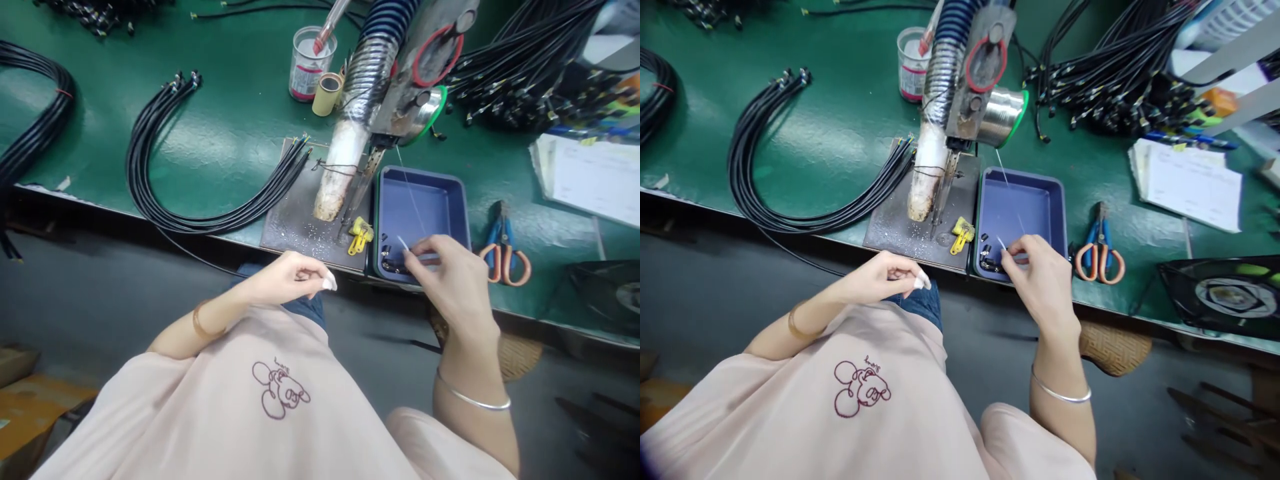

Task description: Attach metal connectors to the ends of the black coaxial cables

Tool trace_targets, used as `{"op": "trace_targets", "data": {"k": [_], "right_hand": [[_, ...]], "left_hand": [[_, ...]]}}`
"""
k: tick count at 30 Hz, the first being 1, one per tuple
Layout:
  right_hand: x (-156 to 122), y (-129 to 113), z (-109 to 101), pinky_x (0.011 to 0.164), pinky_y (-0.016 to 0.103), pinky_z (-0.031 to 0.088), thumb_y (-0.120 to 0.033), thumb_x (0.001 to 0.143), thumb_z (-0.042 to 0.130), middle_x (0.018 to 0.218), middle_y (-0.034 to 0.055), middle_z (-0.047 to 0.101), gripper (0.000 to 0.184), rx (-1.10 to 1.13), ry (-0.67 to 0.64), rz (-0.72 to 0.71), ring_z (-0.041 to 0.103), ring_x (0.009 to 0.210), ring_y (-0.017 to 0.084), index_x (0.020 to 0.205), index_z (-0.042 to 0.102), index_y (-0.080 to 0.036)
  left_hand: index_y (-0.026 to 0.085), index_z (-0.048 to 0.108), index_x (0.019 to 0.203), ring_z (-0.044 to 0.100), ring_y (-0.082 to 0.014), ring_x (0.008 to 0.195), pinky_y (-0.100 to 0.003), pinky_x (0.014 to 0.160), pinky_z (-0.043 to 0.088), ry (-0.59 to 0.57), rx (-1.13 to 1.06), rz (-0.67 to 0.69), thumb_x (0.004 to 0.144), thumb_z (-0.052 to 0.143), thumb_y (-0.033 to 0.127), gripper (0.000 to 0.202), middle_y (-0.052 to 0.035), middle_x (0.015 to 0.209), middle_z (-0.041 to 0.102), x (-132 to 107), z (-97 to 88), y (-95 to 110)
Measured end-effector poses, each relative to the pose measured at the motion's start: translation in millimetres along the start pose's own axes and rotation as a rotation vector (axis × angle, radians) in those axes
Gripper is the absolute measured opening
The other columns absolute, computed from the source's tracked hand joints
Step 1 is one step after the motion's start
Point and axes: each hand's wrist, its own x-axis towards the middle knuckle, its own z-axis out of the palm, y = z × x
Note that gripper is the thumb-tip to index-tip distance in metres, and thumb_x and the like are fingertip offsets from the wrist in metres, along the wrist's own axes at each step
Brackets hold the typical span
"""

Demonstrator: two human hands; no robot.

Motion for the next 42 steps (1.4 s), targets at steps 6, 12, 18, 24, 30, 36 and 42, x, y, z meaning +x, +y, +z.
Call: {"op": "trace_targets", "data": {"k": [6, 12, 18, 24, 30, 36, 42], "right_hand": [[-19, -48, -1, 0.054, 0.027, 0.055, -0.025, 0.085, 0.072, 0.077, 0.0029, 0.07, 0.019, 0.221, 0.499, 0.156, 0.067, 0.063, 0.014, 0.071, 0.06, -0.023], [-31, -75, 30, 0.064, 0.031, 0.065, -0.022, 0.085, 0.075, 0.088, 0.0021, 0.076, 0.016, 0.648, 0.412, 0.163, 0.075, 0.073, 0.017, 0.076, 0.062, -0.02], [-31, -86, 60, 0.079, 0.035, 0.063, -0.013, 0.083, 0.075, 0.09, 0.0018, 0.077, 0.01, 0.323, 0.588, -0.032, 0.075, 0.085, 0.018, 0.085, 0.071, -0.022], [-33, -89, 68, 0.071, 0.033, 0.063, -0.024, 0.091, 0.068, 0.099, 0.0044, 0.075, 0.006, 0.562, 0.384, 0.131, 0.076, 0.086, 0.019, 0.086, 0.071, -0.021], [-28, -90, 69, 0.069, 0.03, 0.064, -0.026, 0.088, 0.07, 0.097, 0.0043, 0.076, 0.007, 0.657, 0.237, 0.186, 0.074, 0.085, 0.017, 0.083, 0.075, -0.023], [-28, -90, 73, 0.071, 0.027, 0.064, -0.022, 0.087, 0.07, 0.099, 0.004, 0.076, 0.005, 0.667, 0.251, 0.19, 0.075, 0.085, 0.015, 0.084, 0.074, -0.023], [-30, -89, 63, 0.079, 0.033, 0.065, -0.017, 0.089, 0.066, 0.103, 0.0056, 0.076, 0.009, 0.46, 0.208, 0.084, 0.075, 0.092, 0.019, 0.088, 0.073, -0.022]], "left_hand": [[0.011, 0.068, 0.082, 0.048, -0.0053, 0.054, -0.018, 0.053, 0.04, 0.339, -0.245, 0.066, 0.073, 0.073, 0.028, 0.02, 0.0023, 0.061, 0.057, 19, 17.1, -23], [0.013, 0.063, 0.072, 0.046, -0.0035, 0.051, -0.016, 0.051, 0.037, 0.337, -0.238, 0.089, 0.067, 0.069, 0.02, 0.011, 0.0021, 0.063, 0.059, 26, 13.3, -18], [0.012, 0.074, 0.084, 0.06, -0.0101, 0.067, -0.021, 0.066, 0.05, 0.374, -0.041, 0.169, 0.078, 0.069, 0.026, 0.017, -0.0052, 0.077, 0.07, 24, 12.0, -15], [0.012, 0.067, 0.071, 0.054, -0.0081, 0.057, -0.02, 0.06, 0.044, 0.362, 0.014, 0.111, 0.082, 0.067, 0.031, 0.022, -0.001, 0.062, 0.062, 20, 9.3, -16], [0.013, 0.066, 0.072, 0.053, -0.0099, 0.064, -0.021, 0.065, 0.045, 0.38, 0.101, 0.142, 0.084, 0.068, 0.033, 0.023, -0.0005, 0.067, 0.061, 20, 9.8, -18], [0.014, 0.067, 0.077, 0.059, -0.0129, 0.071, -0.022, 0.067, 0.047, 0.439, 0.214, 0.231, 0.087, 0.068, 0.03, 0.019, -0.004, 0.078, 0.069, 20, 11.9, -24], [0.015, 0.067, 0.077, 0.053, -0.0122, 0.061, -0.024, 0.064, 0.044, 0.388, 0.693, 0.439, 0.098, 0.053, 0.023, 0.026, -0.0033, 0.071, 0.064, 21, 9.3, -29]]}}
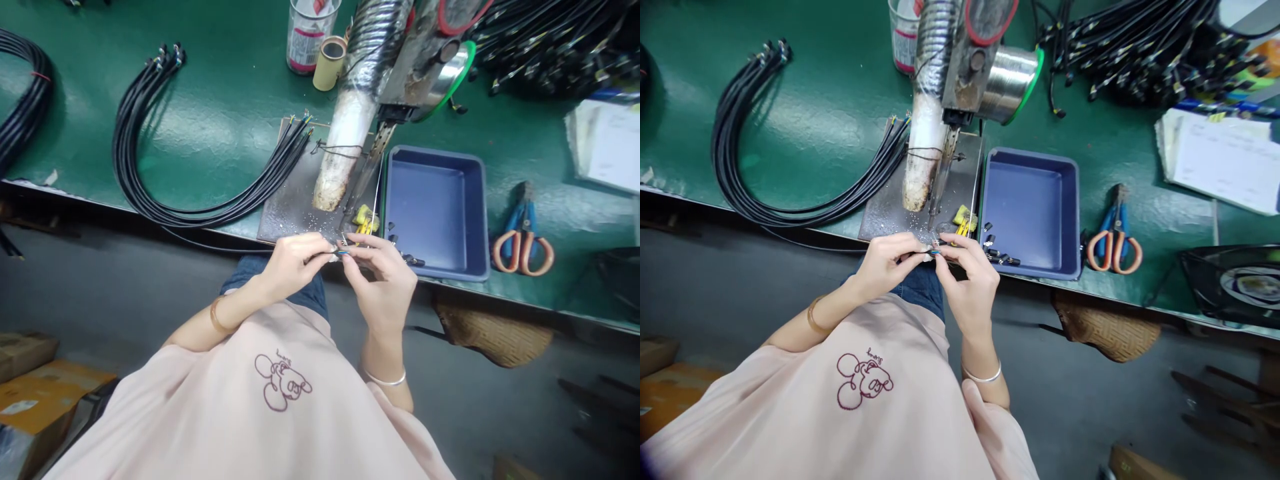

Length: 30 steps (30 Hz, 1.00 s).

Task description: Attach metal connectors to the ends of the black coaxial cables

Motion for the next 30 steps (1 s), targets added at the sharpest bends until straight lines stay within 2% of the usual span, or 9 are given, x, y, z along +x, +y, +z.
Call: {"op": "trace_targets", "data": {"k": [5, 7, 10, 12, 15, 20, 23, 26, 30], "right_hand": [[2, -1, -11, 0.085, 0.036, 0.064, -0.014, 0.087, 0.064, 0.105, 0.0063, 0.076, 0.011, -0.088, -0.091, -0.034, 0.075, 0.097, 0.02, 0.082, 0.069, -0.022], [-1, 1, -9, 0.082, 0.036, 0.065, -0.017, 0.086, 0.066, 0.106, 0.0059, 0.074, 0.011, 0.093, -0.076, 0.069, 0.077, 0.091, 0.02, 0.076, 0.067, -0.021], [-10, 1, 1, 0.079, 0.035, 0.066, -0.021, 0.086, 0.069, 0.108, 0.0059, 0.073, 0.015, 0.315, 0.007, 0.159, 0.078, 0.083, 0.019, 0.072, 0.063, -0.02], [-17, 0, 10, 0.083, 0.038, 0.066, -0.021, 0.086, 0.07, 0.109, 0.0063, 0.073, 0.012, 0.254, 0.124, 0.119, 0.077, 0.088, 0.02, 0.076, 0.066, -0.02], [-24, -1, 19, 0.087, 0.041, 0.065, -0.02, 0.087, 0.071, 0.107, 0.0055, 0.074, 0.004, 0.086, 0.227, 0.01, 0.075, 0.097, 0.021, 0.085, 0.072, -0.023], [-20, 6, 13, 0.085, 0.042, 0.064, -0.019, 0.094, 0.061, 0.103, 0.0035, 0.074, 0.015, 0.129, 0.283, 0.038, 0.074, 0.094, 0.02, 0.097, 0.074, -0.026], [-13, 5, 4, 0.085, 0.043, 0.064, -0.018, 0.092, 0.066, 0.1, 0.0032, 0.075, 0.014, -0.013, 0.318, -0.093, 0.075, 0.092, 0.021, 0.097, 0.075, -0.027], [-7, 3, -3, 0.081, 0.038, 0.066, -0.018, 0.087, 0.072, 0.102, 0.0032, 0.076, 0.013, -0.159, 0.243, -0.244, 0.076, 0.088, 0.02, 0.094, 0.076, -0.028], [-5, 3, -3, 0.081, 0.035, 0.067, -0.017, 0.088, 0.071, 0.106, 0.0037, 0.077, 0.013, -0.205, 0.117, -0.297, 0.076, 0.085, 0.018, 0.095, 0.076, -0.028]], "left_hand": [[0.016, 0.062, 0.08, 0.057, -0.0142, 0.063, -0.024, 0.058, 0.039, -0.203, 0.293, 0.14, 0.1, 0.036, 0.013, 0.032, -0.005, 0.074, 0.063, -2, 0.0, 5], [0.016, 0.059, 0.082, 0.056, -0.0128, 0.061, -0.023, 0.056, 0.039, -0.18, 0.135, 0.069, 0.099, 0.039, 0.017, 0.027, -0.0048, 0.075, 0.063, -5, 1.2, 10], [0.017, 0.055, 0.083, 0.051, -0.0086, 0.054, -0.02, 0.055, 0.041, -0.116, -0.339, -0.207, 0.099, 0.048, 0.03, 0.022, 0.0003, 0.065, 0.059, -9, 5.0, 18], [0.017, 0.053, 0.081, 0.048, -0.0062, 0.05, -0.019, 0.054, 0.042, -0.1, -0.638, -0.396, 0.096, 0.056, 0.041, 0.028, 0.0035, 0.059, 0.055, -10, 7.4, 21], [0.017, 0.055, 0.079, 0.05, -0.0058, 0.05, -0.019, 0.054, 0.044, -0.053, -0.876, -0.521, 0.083, 0.071, 0.054, 0.041, 0.0046, 0.056, 0.055, -8, 7.3, 19], [0.015, 0.061, 0.081, 0.053, -0.0056, 0.051, -0.02, 0.054, 0.044, -0.003, -0.933, -0.568, 0.077, 0.079, 0.043, 0.034, 0.003, 0.058, 0.061, -2, -0.4, 12], [0.014, 0.062, 0.077, 0.053, -0.0053, 0.05, -0.019, 0.054, 0.044, -0.007, -0.931, -0.578, 0.077, 0.078, 0.035, 0.026, 0.0026, 0.057, 0.062, 0, -3.4, 11], [0.013, 0.063, 0.077, 0.053, -0.0053, 0.051, -0.019, 0.054, 0.044, -0.03, -0.924, -0.598, 0.075, 0.079, 0.031, 0.023, 0.0025, 0.057, 0.062, 1, -4.1, 11], [0.012, 0.065, 0.076, 0.055, -0.0063, 0.054, -0.019, 0.057, 0.044, -0.061, -0.92, -0.599, 0.073, 0.079, 0.031, 0.024, 0.0011, 0.058, 0.063, 2, -3.5, 11]]}}
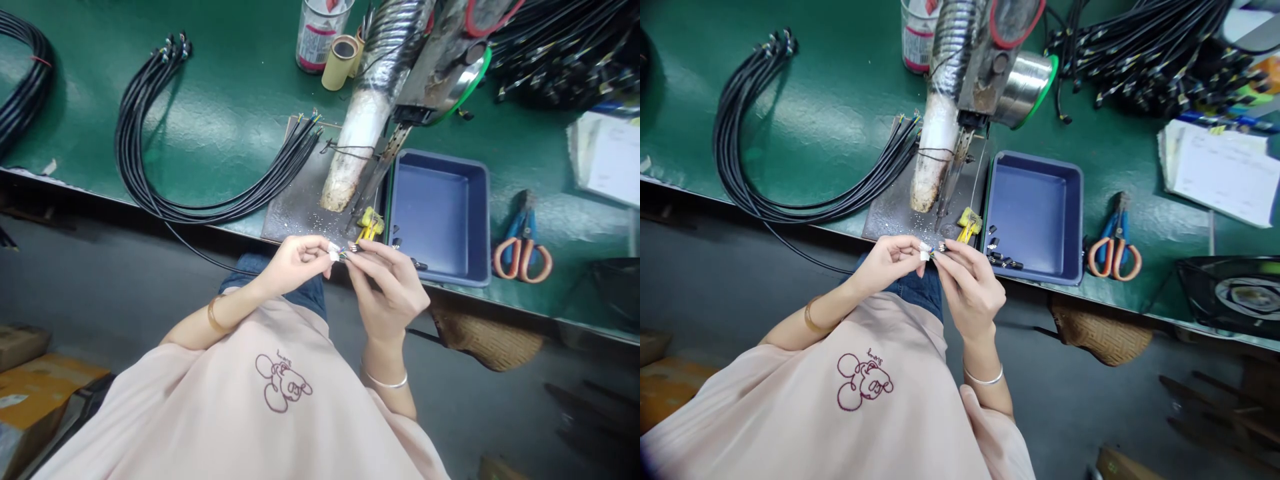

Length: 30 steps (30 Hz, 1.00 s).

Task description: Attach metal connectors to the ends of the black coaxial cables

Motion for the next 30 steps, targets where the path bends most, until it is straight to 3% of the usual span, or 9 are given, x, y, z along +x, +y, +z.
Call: {"op": "trace_targets", "data": {"k": [5, 8, 12, 16, 19, 23, 30], "right_hand": [[1, -2, 6, 0.083, 0.038, 0.066, -0.017, 0.088, 0.071, 0.103, 0.0047, 0.077, 0.008, -0.006, 0.011, 0.045, 0.076, 0.093, 0.021, 0.089, 0.072, -0.025], [1, -3, 8, 0.081, 0.039, 0.066, -0.017, 0.087, 0.072, 0.102, 0.0054, 0.077, 0.007, -0.016, 0.129, 0.1, 0.076, 0.09, 0.022, 0.087, 0.072, -0.024], [-3, 0, 8, 0.076, 0.038, 0.064, -0.015, 0.088, 0.069, 0.097, 0.0034, 0.077, 0.011, 0.08, 0.251, 0.106, 0.076, 0.088, 0.021, 0.093, 0.072, -0.025], [-6, -1, 9, 0.078, 0.036, 0.063, -0.013, 0.089, 0.066, 0.099, 0.003, 0.078, 0.015, 0.137, 0.149, 0.002, 0.076, 0.089, 0.02, 0.096, 0.07, -0.025], [-7, -3, 12, 0.072, 0.033, 0.063, -0.014, 0.09, 0.066, 0.094, 0.0029, 0.078, 0.01, 0.239, 0.109, 0.123, 0.077, 0.083, 0.019, 0.091, 0.068, -0.024], [-5, -3, 15, 0.066, 0.029, 0.064, -0.017, 0.09, 0.067, 0.095, 0.0038, 0.078, 0.008, 0.394, 0.175, 0.336, 0.077, 0.075, 0.017, 0.083, 0.064, -0.021], [-1, -3, 17, 0.071, 0.027, 0.063, -0.017, 0.086, 0.071, 0.098, 0.0037, 0.079, 0.008, 0.403, 0.079, 0.385, 0.077, 0.087, 0.017, 0.082, 0.066, -0.021]], "left_hand": [[0.012, 0.065, 0.074, 0.045, -0.004, 0.05, -0.018, 0.051, 0.036, 0.012, -0.01, -0.004, 0.071, 0.076, 0.03, 0.022, 0.0055, 0.054, 0.052, 3, 1.3, -1], [0.013, 0.063, 0.072, 0.038, -0.0025, 0.048, -0.018, 0.05, 0.031, 0.034, -0.027, 0.007, 0.068, 0.071, 0.023, 0.014, 0.0075, 0.053, 0.047, 5, 2.0, -1], [0.013, 0.06, 0.07, 0.04, -0.0028, 0.047, -0.018, 0.05, 0.032, 0.04, -0.04, 0.019, 0.067, 0.067, 0.02, 0.01, 0.0071, 0.053, 0.05, 8, 1.5, 0], [0.013, 0.06, 0.071, 0.038, -0.0031, 0.049, -0.018, 0.052, 0.031, 0.037, -0.037, 0.027, 0.067, 0.069, 0.021, 0.013, 0.0068, 0.054, 0.049, 9, 0.1, 0], [0.013, 0.06, 0.071, 0.04, -0.0043, 0.051, -0.018, 0.054, 0.033, 0.029, -0.028, 0.045, 0.069, 0.071, 0.023, 0.015, 0.0053, 0.057, 0.05, 10, -1.3, 0], [0.013, 0.06, 0.07, 0.04, -0.0051, 0.053, -0.019, 0.055, 0.032, 0.019, 0.011, 0.048, 0.07, 0.071, 0.024, 0.016, 0.0047, 0.057, 0.05, 11, -1.9, 0], [0.012, 0.064, 0.07, 0.039, -0.0066, 0.057, -0.02, 0.058, 0.032, 0.044, 0.091, 0.063, 0.072, 0.065, 0.028, 0.016, 0.0041, 0.059, 0.046, 13, 0.1, 2]]}}
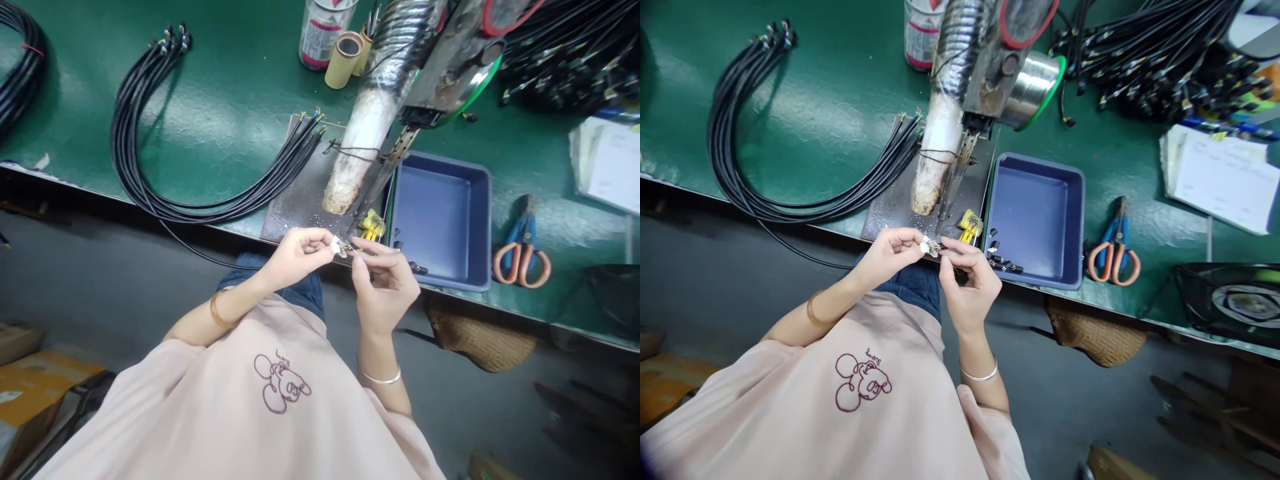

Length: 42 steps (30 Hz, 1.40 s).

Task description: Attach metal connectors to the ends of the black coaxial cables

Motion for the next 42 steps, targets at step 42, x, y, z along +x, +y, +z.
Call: {"op": "trace_targets", "data": {"k": [42], "right_hand": [[18, -4, -1, 0.08, 0.035, 0.068, -0.009, 0.083, 0.068, 0.105, 0.0038, 0.075, 0.015, -0.209, -0.082, -0.303, 0.074, 0.095, 0.018, 0.079, 0.061, -0.022]], "left_hand": [[0.012, 0.063, 0.068, 0.035, -0.0047, 0.053, -0.02, 0.054, 0.032, 0.034, -0.001, 0.118, 0.07, 0.063, 0.021, 0.009, 0.0063, 0.056, 0.045, 13, 0.6, 11]]}}
